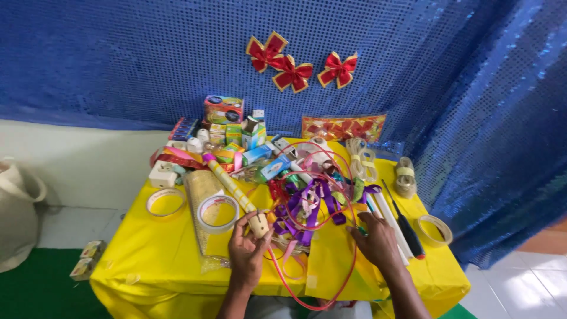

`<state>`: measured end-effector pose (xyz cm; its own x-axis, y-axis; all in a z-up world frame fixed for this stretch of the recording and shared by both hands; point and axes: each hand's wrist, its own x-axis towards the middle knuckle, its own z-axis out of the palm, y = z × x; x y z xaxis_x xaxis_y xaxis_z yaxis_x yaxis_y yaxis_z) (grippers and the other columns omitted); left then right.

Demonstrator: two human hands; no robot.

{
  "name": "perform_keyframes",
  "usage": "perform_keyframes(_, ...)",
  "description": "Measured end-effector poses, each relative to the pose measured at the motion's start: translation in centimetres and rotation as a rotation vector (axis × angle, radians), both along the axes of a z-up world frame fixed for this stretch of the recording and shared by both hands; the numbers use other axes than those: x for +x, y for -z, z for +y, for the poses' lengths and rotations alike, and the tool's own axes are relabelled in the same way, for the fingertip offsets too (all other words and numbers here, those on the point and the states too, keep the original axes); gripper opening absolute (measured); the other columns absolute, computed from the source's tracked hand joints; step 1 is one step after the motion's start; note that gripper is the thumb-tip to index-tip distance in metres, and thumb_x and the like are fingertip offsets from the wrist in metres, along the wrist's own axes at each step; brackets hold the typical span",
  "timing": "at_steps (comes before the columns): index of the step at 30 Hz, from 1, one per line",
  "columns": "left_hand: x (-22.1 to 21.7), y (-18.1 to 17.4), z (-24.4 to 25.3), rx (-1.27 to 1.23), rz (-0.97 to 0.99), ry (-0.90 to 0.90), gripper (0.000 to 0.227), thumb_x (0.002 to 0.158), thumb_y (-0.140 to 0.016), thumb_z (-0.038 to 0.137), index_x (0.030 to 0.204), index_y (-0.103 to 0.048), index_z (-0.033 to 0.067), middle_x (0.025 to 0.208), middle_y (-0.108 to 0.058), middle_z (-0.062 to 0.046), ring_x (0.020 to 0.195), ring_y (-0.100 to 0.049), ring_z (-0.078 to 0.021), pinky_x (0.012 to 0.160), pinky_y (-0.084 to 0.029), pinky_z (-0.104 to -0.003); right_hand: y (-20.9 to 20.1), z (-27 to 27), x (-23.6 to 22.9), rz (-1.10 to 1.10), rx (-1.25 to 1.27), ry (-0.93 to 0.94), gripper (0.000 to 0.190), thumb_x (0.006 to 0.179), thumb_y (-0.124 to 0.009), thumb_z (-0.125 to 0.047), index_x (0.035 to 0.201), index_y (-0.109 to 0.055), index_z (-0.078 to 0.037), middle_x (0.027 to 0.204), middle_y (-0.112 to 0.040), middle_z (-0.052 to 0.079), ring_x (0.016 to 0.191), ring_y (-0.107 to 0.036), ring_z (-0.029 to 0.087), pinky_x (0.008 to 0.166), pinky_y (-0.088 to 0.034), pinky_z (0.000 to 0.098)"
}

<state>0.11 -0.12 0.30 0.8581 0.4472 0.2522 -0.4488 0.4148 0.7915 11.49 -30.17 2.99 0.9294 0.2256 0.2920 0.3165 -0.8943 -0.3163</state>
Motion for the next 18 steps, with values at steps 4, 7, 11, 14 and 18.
perform_keyframes(4, -0.2, -0.3, 0.0, 0.007, -0.044, -0.001, 0.053, 0.080, -0.079, 0.005, 0.128, -0.059, -0.0023, 0.121, -0.073, -0.025, 0.103, -0.075, -0.0296, 0.081, -0.066, -0.036, 0.9, 0.7, 0.8, 0.052, -0.040, 0.129, 0.049, 0.082, -0.075, -0.032, 0.127, -0.066, -0.015, 0.117, -0.077, 0.004, 0.113, -0.070, 0.032, 0.094, -0.053, 0.0531)
perform_keyframes(7, 0.4, 1.0, 0.0, -0.008, -0.086, 0.009, 0.048, 0.083, -0.077, 0.006, 0.126, -0.060, -0.0001, 0.122, -0.071, -0.022, 0.103, -0.074, -0.0285, 0.094, -0.063, -0.041, -0.4, 1.4, 0.1, 0.177, -0.055, 0.195, 0.045, 0.090, -0.062, -0.028, 0.135, -0.061, -0.019, 0.124, -0.075, -0.004, 0.120, -0.066, 0.034, 0.095, -0.046, 0.0557)
perform_keyframes(11, 0.0, 0.3, 0.1, -0.004, -0.085, 0.015, 0.046, 0.084, -0.075, 0.004, 0.126, -0.060, -0.0001, 0.121, -0.072, -0.024, 0.106, -0.074, -0.0297, 0.097, -0.063, -0.043, -1.6, 1.3, -0.4, 0.130, -0.009, 0.196, 0.050, 0.088, -0.068, -0.019, 0.138, -0.059, -0.015, 0.118, -0.080, -0.002, 0.116, -0.071, 0.028, 0.098, -0.051, 0.0587)
perform_keyframes(14, -0.2, 0.4, 0.2, -0.031, -0.078, 0.028, 0.048, 0.082, -0.078, 0.008, 0.126, -0.060, -0.0010, 0.123, -0.070, -0.025, 0.105, -0.073, -0.0308, 0.099, -0.062, -0.047, -4.0, 1.4, -1.4, 0.141, 0.252, 0.206, 0.049, 0.087, -0.066, -0.017, 0.135, -0.064, -0.008, 0.108, -0.081, 0.008, 0.099, -0.078, 0.027, 0.091, -0.056, 0.0428)
perform_keyframes(18, -0.3, 0.1, 0.3, 0.010, -0.072, 0.014, 0.049, 0.083, -0.077, 0.009, 0.127, -0.059, -0.0020, 0.128, -0.070, -0.025, 0.107, -0.074, -0.0321, 0.097, -0.064, -0.045, -5.0, 0.5, -1.2, 0.305, 1.069, 0.129, 0.043, 0.095, -0.062, 0.006, 0.137, -0.062, 0.005, 0.099, -0.071, 0.017, 0.090, -0.071, 0.028, 0.084, -0.056, 0.0363)
